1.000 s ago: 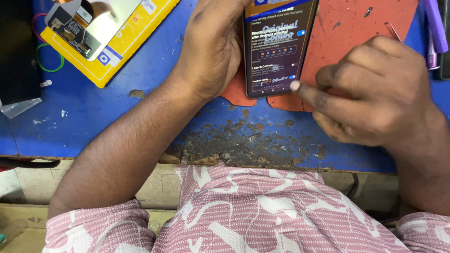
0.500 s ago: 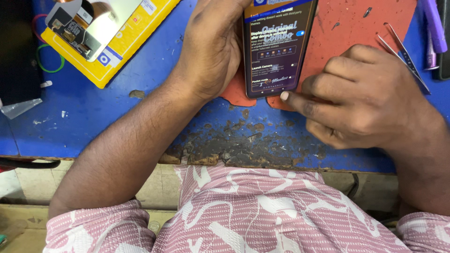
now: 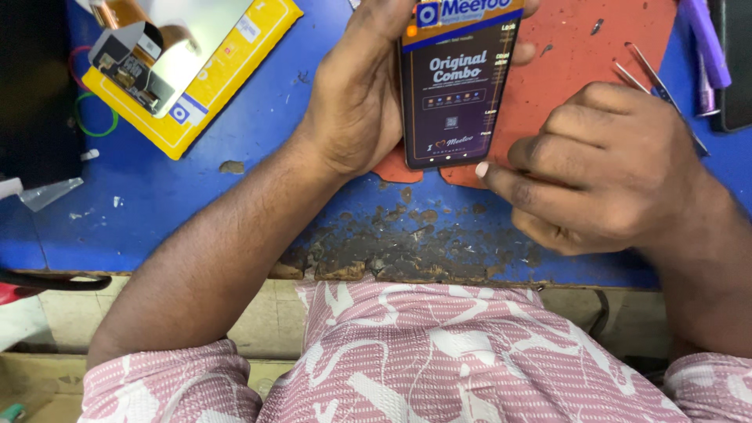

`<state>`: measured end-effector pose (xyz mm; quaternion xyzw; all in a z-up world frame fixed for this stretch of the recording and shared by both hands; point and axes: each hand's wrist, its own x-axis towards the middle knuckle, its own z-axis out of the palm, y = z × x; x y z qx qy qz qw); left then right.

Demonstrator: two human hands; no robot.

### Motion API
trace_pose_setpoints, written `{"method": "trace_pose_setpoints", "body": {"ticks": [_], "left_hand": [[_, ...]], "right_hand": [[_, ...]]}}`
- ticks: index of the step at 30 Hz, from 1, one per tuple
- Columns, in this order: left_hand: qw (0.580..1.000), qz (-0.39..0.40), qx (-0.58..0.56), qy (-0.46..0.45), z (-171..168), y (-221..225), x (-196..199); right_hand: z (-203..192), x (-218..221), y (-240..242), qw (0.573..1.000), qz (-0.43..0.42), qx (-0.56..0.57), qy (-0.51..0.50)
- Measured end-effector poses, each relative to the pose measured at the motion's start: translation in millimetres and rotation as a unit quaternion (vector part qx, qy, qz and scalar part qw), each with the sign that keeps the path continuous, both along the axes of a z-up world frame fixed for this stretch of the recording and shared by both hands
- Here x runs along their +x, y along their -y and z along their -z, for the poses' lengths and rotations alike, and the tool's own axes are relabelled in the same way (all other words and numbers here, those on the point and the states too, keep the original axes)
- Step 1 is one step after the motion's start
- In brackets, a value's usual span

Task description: The person navigates the smartphone's settings menu using the touchscreen, searching for specific options. They then place the phone down and use a heat gun to apply heat to the internal components of the disassembled device.

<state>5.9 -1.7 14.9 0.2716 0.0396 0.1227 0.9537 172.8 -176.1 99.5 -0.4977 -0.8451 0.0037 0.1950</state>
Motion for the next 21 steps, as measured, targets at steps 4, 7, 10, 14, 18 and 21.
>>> {"method": "trace_pose_setpoints", "body": {"ticks": [4,7,10,14,18,21], "left_hand": [[0.999,0.045,0.005,0.003,-2.2,-1.5,-2.1],[0.999,0.042,0.002,-0.017,-0.6,-1.6,-1.0],[0.999,0.022,0.016,-0.024,0.8,-2.8,-0.1],[0.998,0.021,-0.014,-0.051,2.4,-4.0,0.3],[0.998,0.005,0.012,-0.066,3.8,-2.0,-0.9],[0.996,-0.010,0.021,-0.086,4.5,-0.6,-1.6]], "right_hand": [[-1.6,0.1,1.3,1.000,0.002,0.005,-0.003],[-2.1,-0.2,1.3,1.000,0.002,0.004,-0.009],[-2.6,-1.7,0.3,1.000,0.004,-0.001,-0.009],[-3.4,-3.3,-0.4,1.000,0.012,-0.003,-0.015],[-3.9,-6.7,-0.8,0.999,0.027,-0.008,-0.021],[-3.1,-6.2,-2.2,1.000,0.019,0.000,-0.018]]}}
